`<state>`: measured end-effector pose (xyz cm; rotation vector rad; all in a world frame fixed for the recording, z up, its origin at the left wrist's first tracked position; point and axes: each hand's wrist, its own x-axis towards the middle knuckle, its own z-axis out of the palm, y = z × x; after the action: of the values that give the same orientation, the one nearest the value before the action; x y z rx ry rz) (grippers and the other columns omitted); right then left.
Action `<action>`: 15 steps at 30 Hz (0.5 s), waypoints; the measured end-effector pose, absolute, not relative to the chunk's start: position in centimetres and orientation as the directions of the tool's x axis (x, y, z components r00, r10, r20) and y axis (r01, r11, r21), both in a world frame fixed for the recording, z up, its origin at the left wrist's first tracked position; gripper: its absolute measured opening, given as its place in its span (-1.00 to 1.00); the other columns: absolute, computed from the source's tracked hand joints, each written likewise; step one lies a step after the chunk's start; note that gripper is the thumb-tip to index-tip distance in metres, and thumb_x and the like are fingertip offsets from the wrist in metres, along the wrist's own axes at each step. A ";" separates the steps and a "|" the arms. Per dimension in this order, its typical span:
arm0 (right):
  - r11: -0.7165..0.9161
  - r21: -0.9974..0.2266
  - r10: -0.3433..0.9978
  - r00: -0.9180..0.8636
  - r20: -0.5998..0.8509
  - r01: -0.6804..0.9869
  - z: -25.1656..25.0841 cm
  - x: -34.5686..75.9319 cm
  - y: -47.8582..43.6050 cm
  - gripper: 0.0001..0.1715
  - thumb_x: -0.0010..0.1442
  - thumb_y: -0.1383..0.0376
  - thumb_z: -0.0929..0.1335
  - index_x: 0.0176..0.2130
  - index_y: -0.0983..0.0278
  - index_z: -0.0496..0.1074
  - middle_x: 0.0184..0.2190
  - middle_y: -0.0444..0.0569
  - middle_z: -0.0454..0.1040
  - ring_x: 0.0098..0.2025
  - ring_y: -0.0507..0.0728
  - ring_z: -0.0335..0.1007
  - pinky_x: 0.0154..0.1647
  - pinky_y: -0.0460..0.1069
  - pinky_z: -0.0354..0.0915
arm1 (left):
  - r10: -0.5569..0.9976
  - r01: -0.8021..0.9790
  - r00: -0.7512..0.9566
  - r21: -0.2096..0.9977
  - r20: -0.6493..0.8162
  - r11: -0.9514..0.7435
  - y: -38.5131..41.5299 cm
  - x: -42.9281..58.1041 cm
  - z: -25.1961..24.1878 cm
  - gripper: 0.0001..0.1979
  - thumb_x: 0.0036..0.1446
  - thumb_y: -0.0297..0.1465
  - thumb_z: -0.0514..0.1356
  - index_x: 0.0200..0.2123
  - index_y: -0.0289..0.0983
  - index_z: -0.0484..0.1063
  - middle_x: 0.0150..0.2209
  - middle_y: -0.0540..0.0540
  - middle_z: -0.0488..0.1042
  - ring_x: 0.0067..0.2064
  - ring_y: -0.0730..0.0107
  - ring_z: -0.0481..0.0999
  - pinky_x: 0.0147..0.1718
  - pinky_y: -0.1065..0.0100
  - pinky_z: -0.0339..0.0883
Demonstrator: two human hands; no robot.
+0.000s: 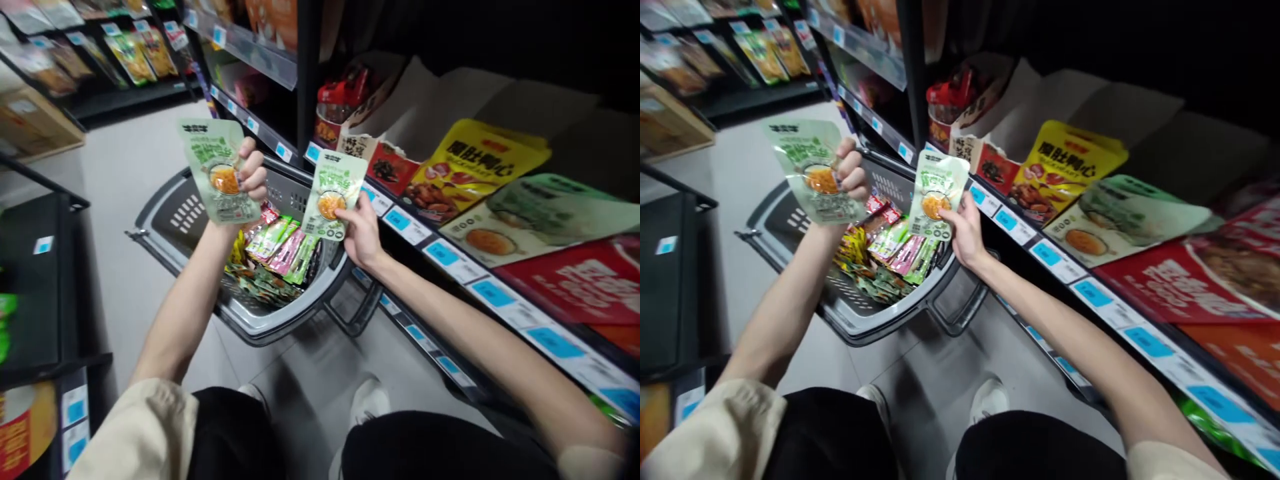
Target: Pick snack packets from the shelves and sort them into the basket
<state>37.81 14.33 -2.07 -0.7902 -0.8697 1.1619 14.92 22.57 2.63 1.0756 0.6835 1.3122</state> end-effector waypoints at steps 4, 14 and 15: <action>0.217 -0.892 0.974 0.152 0.170 -0.396 -2.2 38.0 14.2 -0.58 -0.06 0.28 0.52 -0.20 0.11 0.35 -0.15 -0.15 0.60 0.03 0.23 0.53 0.15 0.22 0.49 | 0.978 -0.501 0.166 0.865 0.123 -0.024 23.1 14.8 2.5 -0.72 0.40 -0.08 -0.01 -0.11 -0.07 0.37 -0.43 -0.02 0.34 -0.49 0.41 0.36 -0.59 0.39 0.24; 0.216 -0.886 0.976 0.126 0.179 -0.410 -2.5 38.0 14.4 -0.55 -0.06 0.28 0.51 -0.20 0.14 0.29 -0.24 -0.18 0.57 -0.10 0.17 0.54 0.08 0.17 0.48 | 0.966 -0.702 0.243 0.703 0.082 0.117 23.9 14.6 1.9 -0.57 0.38 0.10 -0.05 -0.15 -0.11 0.30 -0.58 0.04 0.22 -0.61 0.45 0.20 -0.71 0.41 0.09; 0.213 -0.888 0.976 0.123 0.178 -0.408 -2.4 38.1 14.3 -0.55 -0.06 0.27 0.51 -0.20 0.14 0.29 -0.23 -0.17 0.57 -0.10 0.17 0.54 0.05 0.17 0.48 | 0.967 -0.690 0.243 0.714 0.074 0.119 23.9 14.7 1.9 -0.56 0.38 0.11 -0.05 -0.16 -0.11 0.30 -0.59 0.05 0.20 -0.63 0.47 0.17 -0.71 0.42 0.06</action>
<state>38.05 14.35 -2.44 -0.7869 -0.9216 1.1791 14.69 23.93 1.95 0.7238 0.4685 1.2777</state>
